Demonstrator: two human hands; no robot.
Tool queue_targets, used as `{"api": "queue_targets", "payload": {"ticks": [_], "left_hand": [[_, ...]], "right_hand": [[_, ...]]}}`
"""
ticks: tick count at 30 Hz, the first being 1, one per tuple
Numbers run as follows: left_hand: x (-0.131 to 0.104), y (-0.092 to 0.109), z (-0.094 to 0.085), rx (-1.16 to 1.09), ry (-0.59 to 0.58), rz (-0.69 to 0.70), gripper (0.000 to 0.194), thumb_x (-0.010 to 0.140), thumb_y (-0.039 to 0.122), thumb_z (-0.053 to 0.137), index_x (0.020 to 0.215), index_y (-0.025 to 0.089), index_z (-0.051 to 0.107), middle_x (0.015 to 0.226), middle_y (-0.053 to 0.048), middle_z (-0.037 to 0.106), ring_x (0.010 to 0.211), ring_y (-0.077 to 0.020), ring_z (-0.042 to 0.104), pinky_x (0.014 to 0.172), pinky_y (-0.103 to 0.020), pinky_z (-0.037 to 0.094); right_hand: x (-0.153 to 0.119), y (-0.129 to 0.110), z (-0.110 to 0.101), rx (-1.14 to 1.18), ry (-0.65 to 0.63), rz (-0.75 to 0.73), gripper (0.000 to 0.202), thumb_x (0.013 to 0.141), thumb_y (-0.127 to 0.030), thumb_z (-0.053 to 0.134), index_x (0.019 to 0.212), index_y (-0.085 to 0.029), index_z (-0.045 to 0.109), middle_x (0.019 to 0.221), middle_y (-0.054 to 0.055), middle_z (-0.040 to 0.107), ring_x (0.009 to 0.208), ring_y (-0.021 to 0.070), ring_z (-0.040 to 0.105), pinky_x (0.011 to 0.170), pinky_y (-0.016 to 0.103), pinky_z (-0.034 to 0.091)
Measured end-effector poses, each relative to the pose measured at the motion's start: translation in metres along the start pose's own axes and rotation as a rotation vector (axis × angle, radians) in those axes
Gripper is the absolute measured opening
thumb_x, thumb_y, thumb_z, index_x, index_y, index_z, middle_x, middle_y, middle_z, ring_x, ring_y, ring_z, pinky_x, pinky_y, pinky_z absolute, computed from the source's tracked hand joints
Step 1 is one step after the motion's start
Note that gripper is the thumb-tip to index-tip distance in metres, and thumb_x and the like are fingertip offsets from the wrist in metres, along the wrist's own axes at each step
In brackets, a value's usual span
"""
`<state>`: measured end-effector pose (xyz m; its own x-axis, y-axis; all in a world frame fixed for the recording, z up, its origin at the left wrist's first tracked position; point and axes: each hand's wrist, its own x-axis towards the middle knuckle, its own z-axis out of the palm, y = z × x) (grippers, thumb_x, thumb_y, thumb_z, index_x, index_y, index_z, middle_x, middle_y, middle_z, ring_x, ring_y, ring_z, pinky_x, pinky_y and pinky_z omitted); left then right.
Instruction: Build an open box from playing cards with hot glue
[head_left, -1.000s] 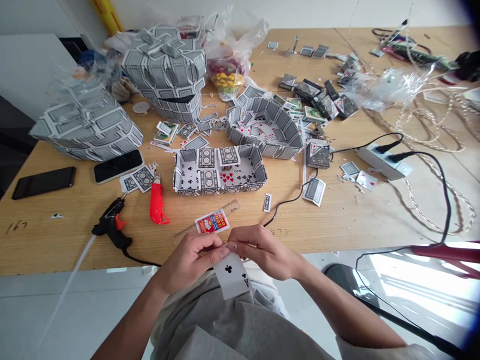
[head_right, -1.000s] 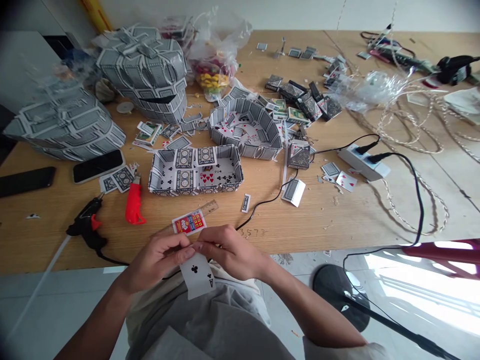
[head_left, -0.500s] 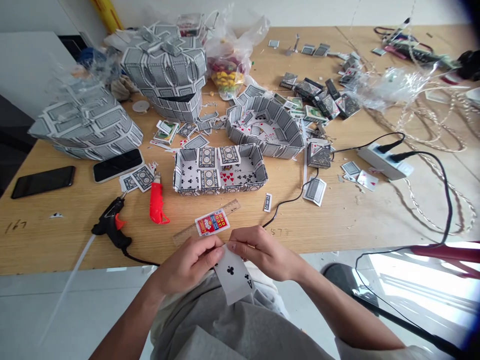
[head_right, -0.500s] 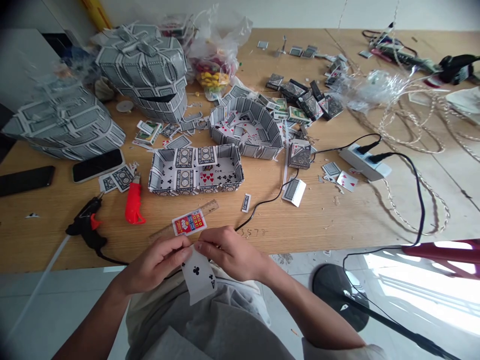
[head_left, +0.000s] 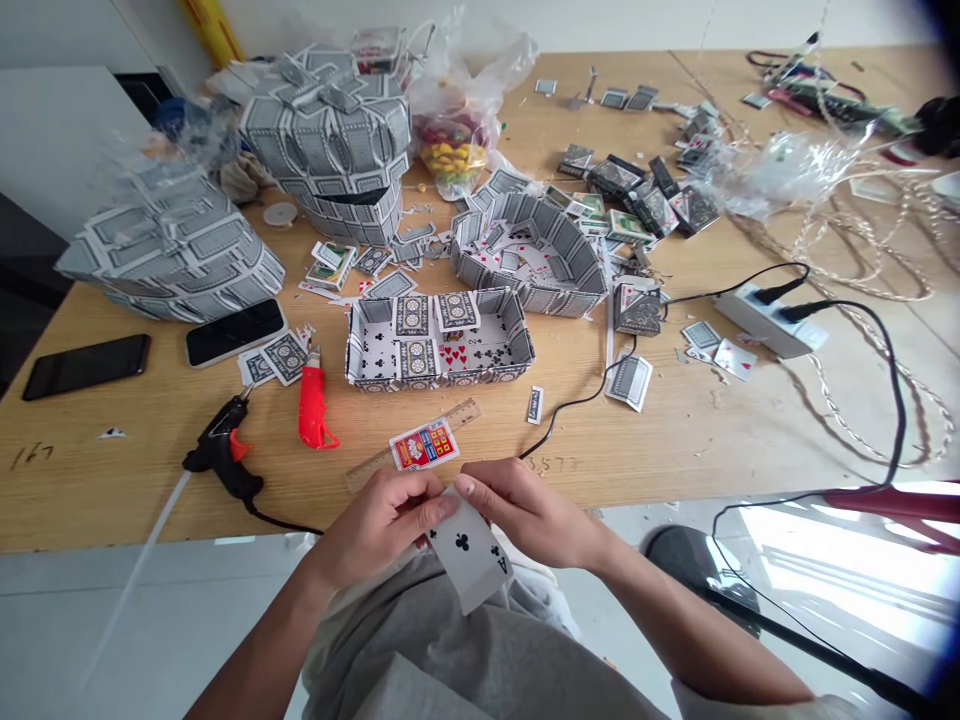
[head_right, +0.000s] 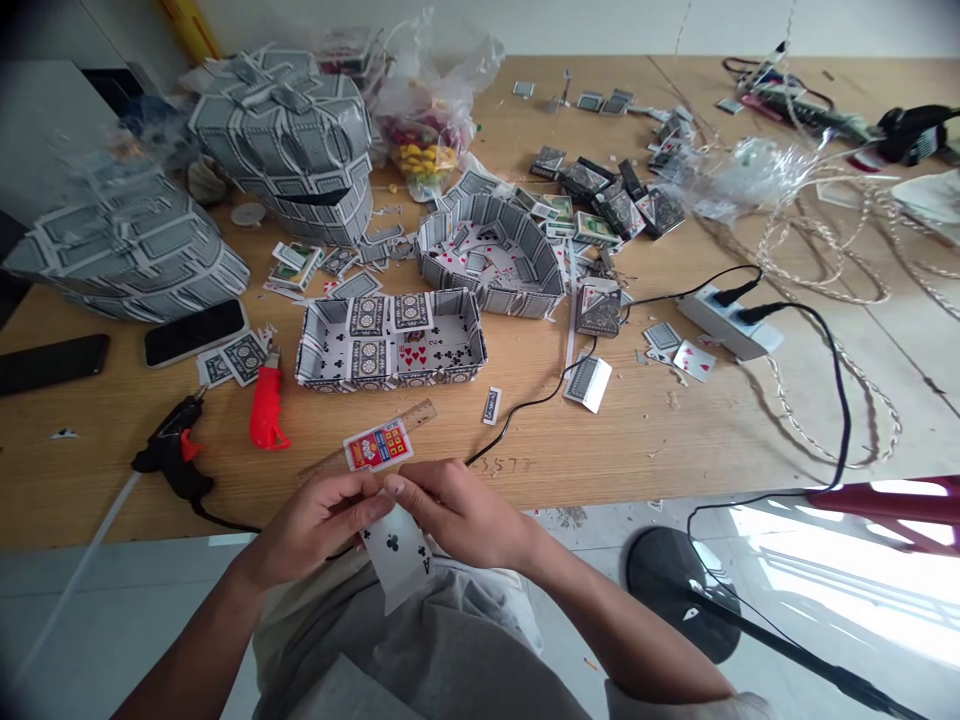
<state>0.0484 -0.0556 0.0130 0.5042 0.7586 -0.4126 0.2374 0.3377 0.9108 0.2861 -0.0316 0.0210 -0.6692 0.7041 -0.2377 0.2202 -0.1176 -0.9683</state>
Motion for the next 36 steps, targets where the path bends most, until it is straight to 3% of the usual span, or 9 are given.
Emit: {"api": "queue_targets", "payload": {"ticks": [5, 14, 19, 30, 36], "left_hand": [[-0.003, 0.004, 0.001, 0.093, 0.000, 0.044, 0.045, 0.110, 0.056, 0.055, 0.083, 0.019, 0.059, 0.073, 0.004, 0.045, 0.068, -0.0124, 0.042, 0.062, -0.025, 0.035], [-0.004, 0.008, -0.001, 0.025, -0.036, 0.061, 0.039, 0.109, 0.051, 0.055, 0.094, 0.018, 0.067, 0.082, -0.004, 0.063, 0.074, -0.0161, 0.058, 0.068, -0.027, 0.053], [-0.002, 0.006, 0.001, -0.040, -0.036, 0.037, 0.041, 0.107, 0.055, 0.058, 0.093, 0.018, 0.067, 0.081, -0.004, 0.062, 0.073, -0.0160, 0.060, 0.069, -0.027, 0.056], [0.006, -0.001, 0.014, 0.158, 0.186, 0.135, 0.047, 0.111, 0.051, 0.054, 0.075, 0.022, 0.045, 0.065, 0.005, 0.042, 0.061, -0.0116, 0.041, 0.055, -0.025, 0.031], [0.007, -0.001, 0.010, 0.100, 0.162, 0.079, 0.050, 0.107, 0.056, 0.062, 0.074, 0.019, 0.058, 0.060, 0.005, 0.050, 0.058, -0.0108, 0.046, 0.055, -0.024, 0.034]], "right_hand": [[0.000, 0.004, 0.001, -0.126, 0.020, -0.054, 0.050, 0.114, -0.055, 0.053, 0.077, -0.021, 0.050, 0.072, -0.005, 0.047, 0.068, 0.0120, 0.039, 0.063, 0.029, 0.032], [-0.002, 0.001, -0.006, -0.152, 0.039, -0.083, 0.048, 0.113, -0.053, 0.054, 0.077, -0.021, 0.052, 0.072, -0.005, 0.048, 0.067, 0.0120, 0.039, 0.061, 0.029, 0.032], [-0.002, 0.002, -0.003, -0.156, 0.056, -0.056, 0.048, 0.115, -0.051, 0.049, 0.077, -0.022, 0.047, 0.071, -0.005, 0.045, 0.066, 0.0113, 0.037, 0.061, 0.028, 0.031], [-0.001, 0.002, 0.006, -0.119, 0.146, -0.034, 0.050, 0.115, -0.051, 0.053, 0.076, -0.021, 0.045, 0.074, -0.005, 0.053, 0.068, 0.0110, 0.038, 0.064, 0.027, 0.033], [-0.004, 0.001, 0.007, -0.089, 0.125, -0.045, 0.049, 0.116, -0.051, 0.049, 0.078, -0.021, 0.048, 0.073, -0.005, 0.052, 0.068, 0.0115, 0.041, 0.066, 0.027, 0.034]]}}
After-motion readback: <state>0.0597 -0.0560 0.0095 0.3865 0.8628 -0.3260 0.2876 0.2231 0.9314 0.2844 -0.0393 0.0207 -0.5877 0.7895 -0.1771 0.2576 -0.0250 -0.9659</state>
